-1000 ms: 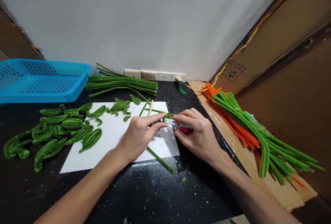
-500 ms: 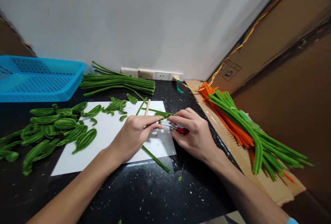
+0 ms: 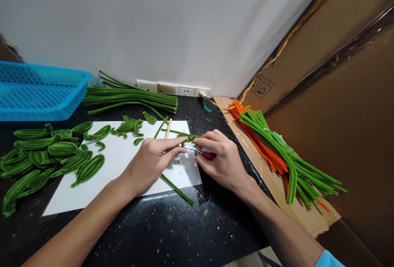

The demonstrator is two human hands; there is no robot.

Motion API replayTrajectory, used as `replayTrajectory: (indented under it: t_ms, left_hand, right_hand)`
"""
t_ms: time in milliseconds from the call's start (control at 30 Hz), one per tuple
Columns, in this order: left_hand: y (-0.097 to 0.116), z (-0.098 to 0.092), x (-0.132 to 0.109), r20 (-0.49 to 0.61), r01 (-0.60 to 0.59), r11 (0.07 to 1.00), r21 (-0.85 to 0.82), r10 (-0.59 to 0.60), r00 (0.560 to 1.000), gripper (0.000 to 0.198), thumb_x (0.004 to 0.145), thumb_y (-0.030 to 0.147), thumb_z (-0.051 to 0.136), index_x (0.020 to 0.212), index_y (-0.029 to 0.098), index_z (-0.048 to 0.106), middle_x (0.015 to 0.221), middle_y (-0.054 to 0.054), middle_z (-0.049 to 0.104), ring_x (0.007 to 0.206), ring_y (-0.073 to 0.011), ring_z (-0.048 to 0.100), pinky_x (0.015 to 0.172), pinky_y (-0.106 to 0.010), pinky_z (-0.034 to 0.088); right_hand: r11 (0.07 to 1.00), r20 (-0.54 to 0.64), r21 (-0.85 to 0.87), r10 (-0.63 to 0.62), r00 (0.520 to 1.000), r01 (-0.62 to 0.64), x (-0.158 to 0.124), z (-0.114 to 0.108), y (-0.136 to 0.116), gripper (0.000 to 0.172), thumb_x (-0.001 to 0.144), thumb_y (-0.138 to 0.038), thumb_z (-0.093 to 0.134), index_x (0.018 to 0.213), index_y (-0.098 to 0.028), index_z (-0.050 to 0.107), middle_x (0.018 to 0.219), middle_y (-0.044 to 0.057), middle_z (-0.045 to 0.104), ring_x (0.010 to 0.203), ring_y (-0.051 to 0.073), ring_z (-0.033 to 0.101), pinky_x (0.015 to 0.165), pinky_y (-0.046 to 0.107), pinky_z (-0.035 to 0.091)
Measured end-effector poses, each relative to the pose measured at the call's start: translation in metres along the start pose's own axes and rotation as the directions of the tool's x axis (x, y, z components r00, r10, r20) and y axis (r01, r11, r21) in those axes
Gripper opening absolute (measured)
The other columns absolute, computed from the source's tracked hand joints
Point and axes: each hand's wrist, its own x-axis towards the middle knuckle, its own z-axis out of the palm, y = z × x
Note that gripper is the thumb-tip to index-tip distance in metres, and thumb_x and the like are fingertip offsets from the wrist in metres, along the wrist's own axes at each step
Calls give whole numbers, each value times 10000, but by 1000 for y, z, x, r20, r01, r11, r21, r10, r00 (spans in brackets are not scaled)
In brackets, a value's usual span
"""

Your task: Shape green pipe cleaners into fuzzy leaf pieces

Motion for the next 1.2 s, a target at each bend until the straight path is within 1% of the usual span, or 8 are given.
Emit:
replayTrajectory:
  t_ms: [167, 400, 467, 567, 700, 900, 1033, 1200]
  left_hand:
    - [12, 2, 3, 2, 161, 973, -163, -163, 987, 365, 909, 356, 743, 1236, 202, 788, 1103, -89, 822, 921, -256, 797, 726, -318, 657]
    - [15, 7, 5, -78, 190, 917, -351, -231, 970, 358, 798, 326, 862, 1118, 172, 824, 1007, -96, 829, 835, -247, 788, 758, -346, 671]
    - [13, 7, 4, -142, 165, 929, -333, -222, 965, 345, 796, 327, 867, 1103, 174, 826, 1015, -94, 825, 842, -242, 779, 739, -337, 663]
    - [10, 5, 3, -238, 90, 983, -157, -127, 963, 290, 831, 288, 837, 1103, 189, 826, 1032, -80, 817, 812, -204, 745, 726, -310, 627]
    - [6, 2, 3, -267, 50, 999, 20, -43, 963, 269, 844, 255, 819, 1100, 175, 817, 977, -64, 807, 776, -186, 709, 708, -304, 589]
    - [5, 5, 3, -262, 104, 994, 16, -96, 960, 258, 818, 180, 792, 1075, 151, 806, 915, -53, 788, 720, -162, 679, 645, -270, 554]
    - [5, 6, 2, -236, 64, 998, 11, -60, 970, 269, 825, 126, 743, 1087, 164, 794, 895, -30, 762, 690, -133, 643, 631, -249, 538]
    - [7, 5, 5, -224, 95, 993, -67, -108, 969, 224, 803, 163, 783, 1027, 157, 770, 862, -31, 744, 692, -137, 643, 607, -238, 534]
  right_hand:
    - [993, -19, 100, 68, 997, -66, 0, -2, -3, 252, 854, -97, 644, 1033, -219, 773, 945, 43, 723, 862, 207, 651, 753, 323, 502]
    - [991, -44, 116, 78, 996, -73, 1, 0, -5, 243, 831, -88, 636, 1007, -209, 752, 928, 39, 715, 840, 198, 652, 736, 310, 495]
    - [991, -49, 105, 91, 995, -85, 0, 2, -3, 243, 828, -89, 636, 1008, -206, 751, 930, 38, 715, 833, 196, 648, 728, 307, 489]
    - [991, -41, 67, 118, 992, -116, 0, 3, -1, 242, 826, -87, 632, 1004, -195, 757, 899, 35, 706, 789, 187, 630, 703, 301, 472]
    - [984, -48, 49, 175, 983, -173, 0, 4, 1, 238, 822, -84, 624, 983, -194, 762, 824, 13, 680, 690, 160, 585, 652, 290, 438]
    - [990, 41, 90, 101, 994, -104, -1, 3, -3, 219, 872, -122, 613, 1017, -187, 765, 882, 25, 673, 708, 152, 578, 654, 283, 424]
    - [991, 98, 73, 107, 989, -115, -1, 5, -4, 210, 896, -151, 616, 1028, -191, 774, 893, 32, 670, 727, 158, 585, 665, 283, 425]
    - [984, 33, 101, 145, 989, -148, -1, 7, -3, 194, 865, -135, 627, 997, -180, 763, 839, 21, 673, 690, 152, 564, 653, 285, 406]
